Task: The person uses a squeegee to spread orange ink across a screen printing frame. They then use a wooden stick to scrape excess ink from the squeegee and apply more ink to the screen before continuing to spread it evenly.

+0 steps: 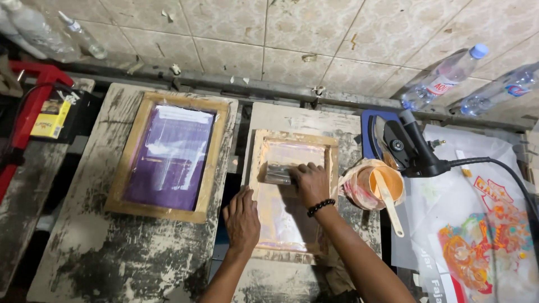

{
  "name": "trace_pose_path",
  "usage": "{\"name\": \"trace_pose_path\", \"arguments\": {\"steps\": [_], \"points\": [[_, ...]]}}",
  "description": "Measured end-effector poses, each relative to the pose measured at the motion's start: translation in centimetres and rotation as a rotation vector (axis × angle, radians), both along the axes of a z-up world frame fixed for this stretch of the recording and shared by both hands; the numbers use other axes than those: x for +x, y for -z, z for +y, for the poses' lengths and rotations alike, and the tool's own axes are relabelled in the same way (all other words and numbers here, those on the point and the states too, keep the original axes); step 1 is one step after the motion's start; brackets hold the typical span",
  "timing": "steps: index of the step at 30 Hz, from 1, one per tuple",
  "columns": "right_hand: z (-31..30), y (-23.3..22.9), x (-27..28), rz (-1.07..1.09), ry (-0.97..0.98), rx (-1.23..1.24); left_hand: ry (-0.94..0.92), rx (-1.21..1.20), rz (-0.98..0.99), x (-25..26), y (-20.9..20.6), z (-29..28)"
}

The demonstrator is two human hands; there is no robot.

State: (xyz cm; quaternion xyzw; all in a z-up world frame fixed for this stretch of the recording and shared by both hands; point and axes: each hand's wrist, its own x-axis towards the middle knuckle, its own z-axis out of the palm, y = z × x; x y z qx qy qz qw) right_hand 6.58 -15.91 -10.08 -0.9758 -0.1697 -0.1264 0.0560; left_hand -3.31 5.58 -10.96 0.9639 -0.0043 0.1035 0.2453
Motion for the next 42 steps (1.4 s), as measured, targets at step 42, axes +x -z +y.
{"name": "trace_pose_path", "arguments": {"steps": [42], "points": [[0.2,-4.4,-5.8,0.196,-0.101,0.150,-0.051,-0.081,-0.010,0.1,-0.7,0.1]]}}
